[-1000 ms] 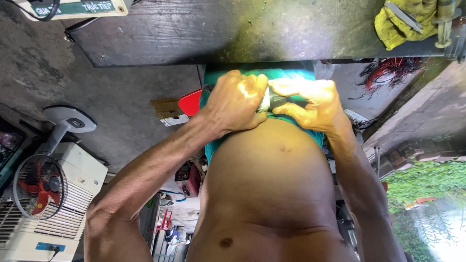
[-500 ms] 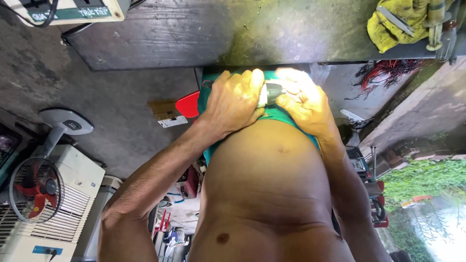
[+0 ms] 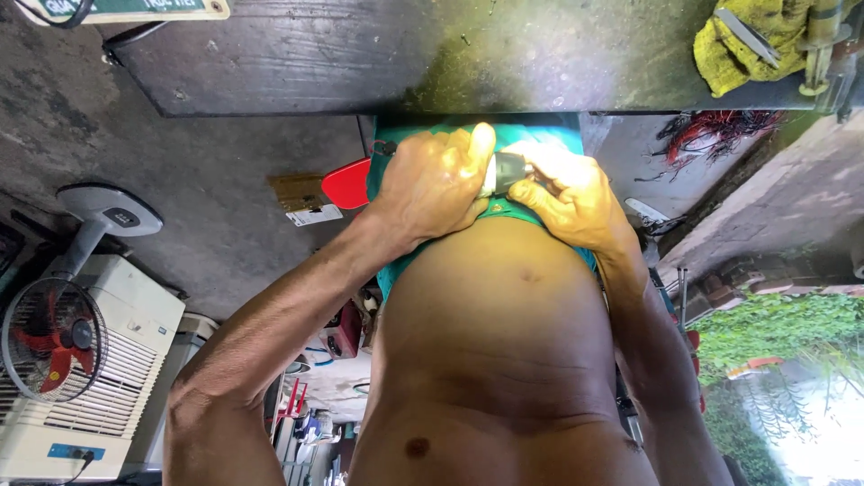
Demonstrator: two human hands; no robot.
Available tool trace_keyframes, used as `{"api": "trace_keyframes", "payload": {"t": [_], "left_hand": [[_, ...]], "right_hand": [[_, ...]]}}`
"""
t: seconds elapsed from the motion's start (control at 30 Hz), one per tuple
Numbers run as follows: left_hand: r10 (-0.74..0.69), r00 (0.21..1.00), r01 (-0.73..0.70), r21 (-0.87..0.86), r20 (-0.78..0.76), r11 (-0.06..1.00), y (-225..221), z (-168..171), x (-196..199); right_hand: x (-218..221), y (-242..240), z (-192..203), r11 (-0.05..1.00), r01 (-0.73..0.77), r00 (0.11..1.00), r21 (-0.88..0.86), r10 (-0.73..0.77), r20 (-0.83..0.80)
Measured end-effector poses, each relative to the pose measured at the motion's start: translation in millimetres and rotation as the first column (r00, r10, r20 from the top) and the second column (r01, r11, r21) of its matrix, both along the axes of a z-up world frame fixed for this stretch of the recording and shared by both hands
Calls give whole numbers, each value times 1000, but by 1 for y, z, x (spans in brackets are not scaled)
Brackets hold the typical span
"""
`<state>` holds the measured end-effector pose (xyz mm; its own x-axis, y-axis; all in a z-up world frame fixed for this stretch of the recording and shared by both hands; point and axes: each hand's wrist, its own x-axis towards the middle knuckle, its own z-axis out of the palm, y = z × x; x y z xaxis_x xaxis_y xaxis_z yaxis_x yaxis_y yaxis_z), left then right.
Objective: Securing screws on a small motor housing using an electric screwdriver while sitting on the floor.
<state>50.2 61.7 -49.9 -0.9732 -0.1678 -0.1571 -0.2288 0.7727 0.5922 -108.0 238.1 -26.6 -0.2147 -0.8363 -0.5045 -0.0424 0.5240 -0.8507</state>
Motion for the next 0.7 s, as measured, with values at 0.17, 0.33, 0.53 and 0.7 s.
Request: {"api": "trace_keyframes", "payload": {"t": [0.17, 0.33, 0.53, 0.7], "left_hand": [[-15, 999, 13, 55, 48, 998, 4, 2, 5], [9, 995, -24, 154, 101, 988, 4, 5, 6], [-7, 999, 1, 118, 47, 993, 5, 11, 5], [15, 999, -21, 111, 52, 994, 8, 9, 6]], "right_hand": [[5, -7, 2, 996, -35, 999, -82, 33, -24], [2, -5, 1, 991, -50, 999, -121, 51, 2], [0, -1, -1, 984, -68, 998, -163, 69, -4], [1, 3, -6, 978, -81, 997, -193, 80, -9]]}}
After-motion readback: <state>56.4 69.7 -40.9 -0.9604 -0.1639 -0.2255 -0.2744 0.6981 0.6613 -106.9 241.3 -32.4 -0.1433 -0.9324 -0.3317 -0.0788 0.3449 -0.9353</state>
